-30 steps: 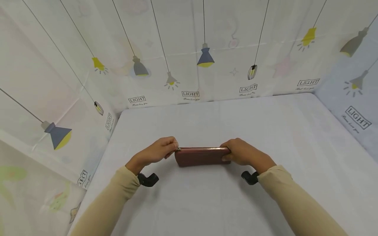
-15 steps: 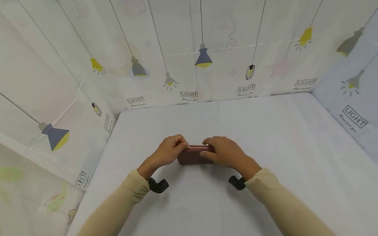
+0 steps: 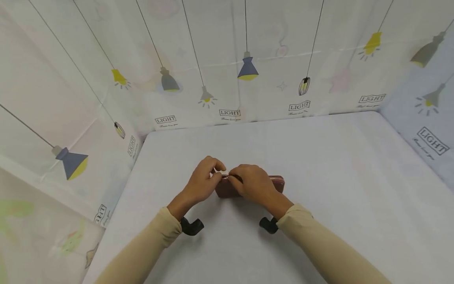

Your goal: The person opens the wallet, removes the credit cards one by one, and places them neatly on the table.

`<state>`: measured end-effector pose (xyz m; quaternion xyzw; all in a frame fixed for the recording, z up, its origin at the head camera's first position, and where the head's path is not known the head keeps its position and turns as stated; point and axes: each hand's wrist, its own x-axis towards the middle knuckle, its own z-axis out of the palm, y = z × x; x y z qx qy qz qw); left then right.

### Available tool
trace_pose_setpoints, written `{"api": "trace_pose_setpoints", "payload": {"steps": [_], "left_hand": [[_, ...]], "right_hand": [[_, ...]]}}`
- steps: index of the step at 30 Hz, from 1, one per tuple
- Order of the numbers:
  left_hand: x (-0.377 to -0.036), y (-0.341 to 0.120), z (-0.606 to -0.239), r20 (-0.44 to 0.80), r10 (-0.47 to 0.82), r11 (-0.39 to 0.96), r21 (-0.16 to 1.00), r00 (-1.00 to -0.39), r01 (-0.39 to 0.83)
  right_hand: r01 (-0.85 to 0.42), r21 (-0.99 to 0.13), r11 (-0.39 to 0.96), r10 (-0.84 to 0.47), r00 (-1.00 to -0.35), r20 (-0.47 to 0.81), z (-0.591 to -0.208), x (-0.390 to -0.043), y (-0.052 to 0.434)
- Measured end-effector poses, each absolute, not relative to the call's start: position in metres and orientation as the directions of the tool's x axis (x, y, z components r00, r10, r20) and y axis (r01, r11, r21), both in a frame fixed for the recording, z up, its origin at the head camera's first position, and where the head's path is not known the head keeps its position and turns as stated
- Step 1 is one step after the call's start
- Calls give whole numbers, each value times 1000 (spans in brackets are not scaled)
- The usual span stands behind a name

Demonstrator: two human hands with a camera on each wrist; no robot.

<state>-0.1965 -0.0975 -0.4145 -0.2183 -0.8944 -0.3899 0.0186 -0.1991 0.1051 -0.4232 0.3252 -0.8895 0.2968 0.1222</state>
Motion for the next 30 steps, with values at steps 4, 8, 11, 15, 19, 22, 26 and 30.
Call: {"api": "trace_pose_setpoints", "payload": {"steps": [4,8,11,15,19,22,26,30], "left_hand": [[-197,-98,-425,129,458,609,675,-880,416],[-194,-100,-431,18,498,602,712,-867,361],[-192,-101,-431,7,499,597,722,-866,350],[-192,-103,-430,7,496,603,717,-868,349],[-193,-105,-430,6,486,611,712,-874,345],[-194,-106,-430,8,485,618,704,-875,349],[-193,-106,-430,21,490,615,700,-871,363],[-192,-106,-430,32,499,609,698,-866,377]], "right_hand": [[-631,-467,620,-478,-775,412,-423,-198,105],[-623,-486,613,-462,-782,419,-420,-195,105],[-605,-505,616,-444,-796,411,-418,-194,108],[-562,-524,640,-410,-826,386,-417,-194,115],[-529,-528,665,-380,-848,370,-417,-193,124],[-514,-532,673,-366,-857,364,-416,-191,130],[-499,-547,672,-352,-865,357,-416,-188,138],[-481,-565,671,-331,-875,353,-416,-184,145]]}}
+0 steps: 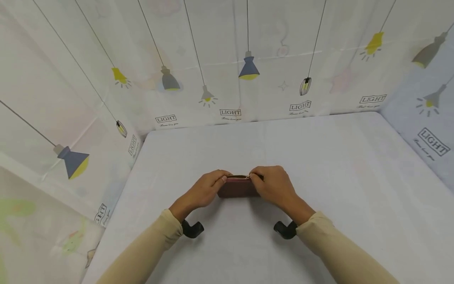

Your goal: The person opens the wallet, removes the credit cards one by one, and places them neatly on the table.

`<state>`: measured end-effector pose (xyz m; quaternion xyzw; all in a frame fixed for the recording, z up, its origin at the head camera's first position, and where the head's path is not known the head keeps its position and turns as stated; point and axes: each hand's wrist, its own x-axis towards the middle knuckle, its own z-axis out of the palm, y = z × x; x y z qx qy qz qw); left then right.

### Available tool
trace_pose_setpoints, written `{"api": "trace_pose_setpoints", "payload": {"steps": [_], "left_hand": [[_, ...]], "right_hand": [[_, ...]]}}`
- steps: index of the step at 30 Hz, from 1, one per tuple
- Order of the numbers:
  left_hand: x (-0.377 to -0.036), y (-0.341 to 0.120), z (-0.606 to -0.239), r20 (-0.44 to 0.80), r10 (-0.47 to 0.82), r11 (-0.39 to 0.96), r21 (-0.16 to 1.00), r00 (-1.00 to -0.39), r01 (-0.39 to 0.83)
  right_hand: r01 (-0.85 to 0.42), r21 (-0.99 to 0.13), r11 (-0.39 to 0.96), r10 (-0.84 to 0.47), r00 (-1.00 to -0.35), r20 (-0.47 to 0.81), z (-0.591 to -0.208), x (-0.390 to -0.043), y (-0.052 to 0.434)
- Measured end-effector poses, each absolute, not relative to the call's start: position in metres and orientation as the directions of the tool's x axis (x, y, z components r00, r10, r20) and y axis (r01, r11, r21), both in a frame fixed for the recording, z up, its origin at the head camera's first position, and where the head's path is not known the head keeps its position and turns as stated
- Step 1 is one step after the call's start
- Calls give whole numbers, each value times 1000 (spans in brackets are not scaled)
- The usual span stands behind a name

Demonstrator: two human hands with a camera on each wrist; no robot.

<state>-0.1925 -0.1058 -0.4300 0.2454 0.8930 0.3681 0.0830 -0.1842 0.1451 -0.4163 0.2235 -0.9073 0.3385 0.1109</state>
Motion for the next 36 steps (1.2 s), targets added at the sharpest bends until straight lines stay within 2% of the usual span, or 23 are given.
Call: {"api": "trace_pose_setpoints", "payload": {"steps": [12,23,30,36], "left_hand": [[-190,-103,-427,21,494,640,668,-869,379],[-188,-103,-428,27,477,652,659,-879,374],[-188,-103,-430,18,484,651,661,-875,374],[-188,-103,-430,22,476,648,667,-879,368]], "right_hand": [[-407,-606,683,-225,-907,356,-414,-175,162],[-289,-637,714,-137,-951,278,-413,-171,181],[-266,-645,717,-112,-956,270,-413,-167,190],[-205,-695,689,-66,-973,221,-414,-166,205]]}}
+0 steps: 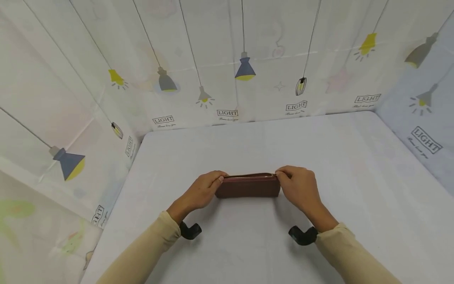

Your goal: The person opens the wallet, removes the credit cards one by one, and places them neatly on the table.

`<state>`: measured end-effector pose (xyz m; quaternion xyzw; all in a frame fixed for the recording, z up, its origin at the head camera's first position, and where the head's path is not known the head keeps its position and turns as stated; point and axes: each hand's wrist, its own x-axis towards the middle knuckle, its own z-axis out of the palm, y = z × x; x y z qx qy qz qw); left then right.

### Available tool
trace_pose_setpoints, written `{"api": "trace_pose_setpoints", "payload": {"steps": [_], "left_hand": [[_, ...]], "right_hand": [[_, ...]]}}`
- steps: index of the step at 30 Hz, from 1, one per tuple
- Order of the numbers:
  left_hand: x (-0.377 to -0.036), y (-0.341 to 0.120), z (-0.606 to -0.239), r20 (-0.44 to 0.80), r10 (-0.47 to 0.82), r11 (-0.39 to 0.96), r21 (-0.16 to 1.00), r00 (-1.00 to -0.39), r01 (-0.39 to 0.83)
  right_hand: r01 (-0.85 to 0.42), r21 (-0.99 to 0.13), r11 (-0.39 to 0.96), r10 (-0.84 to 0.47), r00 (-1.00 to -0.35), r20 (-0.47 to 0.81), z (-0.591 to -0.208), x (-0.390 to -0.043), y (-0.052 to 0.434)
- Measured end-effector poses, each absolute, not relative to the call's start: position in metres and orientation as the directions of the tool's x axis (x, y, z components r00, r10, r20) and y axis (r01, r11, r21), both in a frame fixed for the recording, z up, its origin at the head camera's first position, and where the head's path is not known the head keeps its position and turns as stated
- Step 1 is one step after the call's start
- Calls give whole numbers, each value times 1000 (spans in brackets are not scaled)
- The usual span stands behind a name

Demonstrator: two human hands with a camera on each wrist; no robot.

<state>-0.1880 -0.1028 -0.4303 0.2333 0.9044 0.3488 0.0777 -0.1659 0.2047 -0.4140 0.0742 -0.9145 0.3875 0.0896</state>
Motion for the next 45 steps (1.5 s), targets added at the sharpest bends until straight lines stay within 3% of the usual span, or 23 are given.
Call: {"api": "trace_pose_setpoints", "payload": {"steps": [8,17,30,45], "left_hand": [[-189,-105,-432,32,477,634,679,-878,370],[-187,-104,-436,45,482,615,693,-875,375],[-187,-102,-441,54,481,607,700,-875,376],[-185,-102,-437,70,470,643,656,-880,396]], "right_hand": [[-50,-858,511,-54,-998,26,-424,-170,220],[96,-906,413,-76,-987,-139,-433,-173,225],[151,-931,331,-70,-980,-184,-440,-176,227],[75,-939,335,-41,-995,-94,-422,-168,213]]}}
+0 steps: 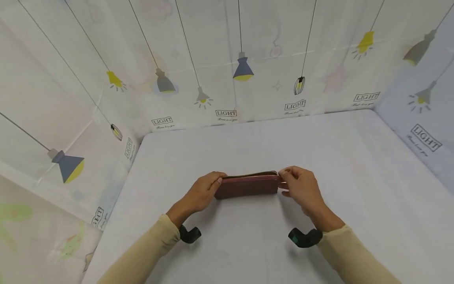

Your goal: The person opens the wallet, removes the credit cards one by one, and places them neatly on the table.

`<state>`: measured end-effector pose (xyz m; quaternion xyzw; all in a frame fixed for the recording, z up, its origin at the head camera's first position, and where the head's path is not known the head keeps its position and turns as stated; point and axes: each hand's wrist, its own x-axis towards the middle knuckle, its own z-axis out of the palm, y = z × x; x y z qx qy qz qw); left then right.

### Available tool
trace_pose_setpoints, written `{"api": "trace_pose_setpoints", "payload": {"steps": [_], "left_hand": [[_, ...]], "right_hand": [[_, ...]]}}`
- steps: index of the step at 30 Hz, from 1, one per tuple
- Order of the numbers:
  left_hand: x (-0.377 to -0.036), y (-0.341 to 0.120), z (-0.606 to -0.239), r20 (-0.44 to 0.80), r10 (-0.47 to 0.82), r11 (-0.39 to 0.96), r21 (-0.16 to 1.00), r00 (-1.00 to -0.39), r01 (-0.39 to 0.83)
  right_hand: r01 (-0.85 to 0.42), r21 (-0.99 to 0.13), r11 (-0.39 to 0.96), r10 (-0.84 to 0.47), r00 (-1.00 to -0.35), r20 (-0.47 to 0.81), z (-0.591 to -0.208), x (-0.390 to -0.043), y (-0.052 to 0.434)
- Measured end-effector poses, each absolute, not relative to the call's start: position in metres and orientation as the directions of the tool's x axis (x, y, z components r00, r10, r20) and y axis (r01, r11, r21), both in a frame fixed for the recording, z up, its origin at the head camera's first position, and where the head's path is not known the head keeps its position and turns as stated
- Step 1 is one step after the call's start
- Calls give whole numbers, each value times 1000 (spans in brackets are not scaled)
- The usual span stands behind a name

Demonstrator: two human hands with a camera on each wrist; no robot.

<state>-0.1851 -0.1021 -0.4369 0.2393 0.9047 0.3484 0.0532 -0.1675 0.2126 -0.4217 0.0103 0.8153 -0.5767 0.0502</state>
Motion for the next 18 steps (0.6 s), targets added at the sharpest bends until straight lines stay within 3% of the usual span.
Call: {"api": "trace_pose_setpoints", "payload": {"steps": [10,18], "left_hand": [[-187,-99,-438,65,481,634,663,-874,398],[-189,-97,-441,71,465,640,662,-883,390]], "right_hand": [[133,-911,390,-46,-985,-164,-430,-175,218],[80,-932,353,-105,-987,-124,-430,-179,225]]}}
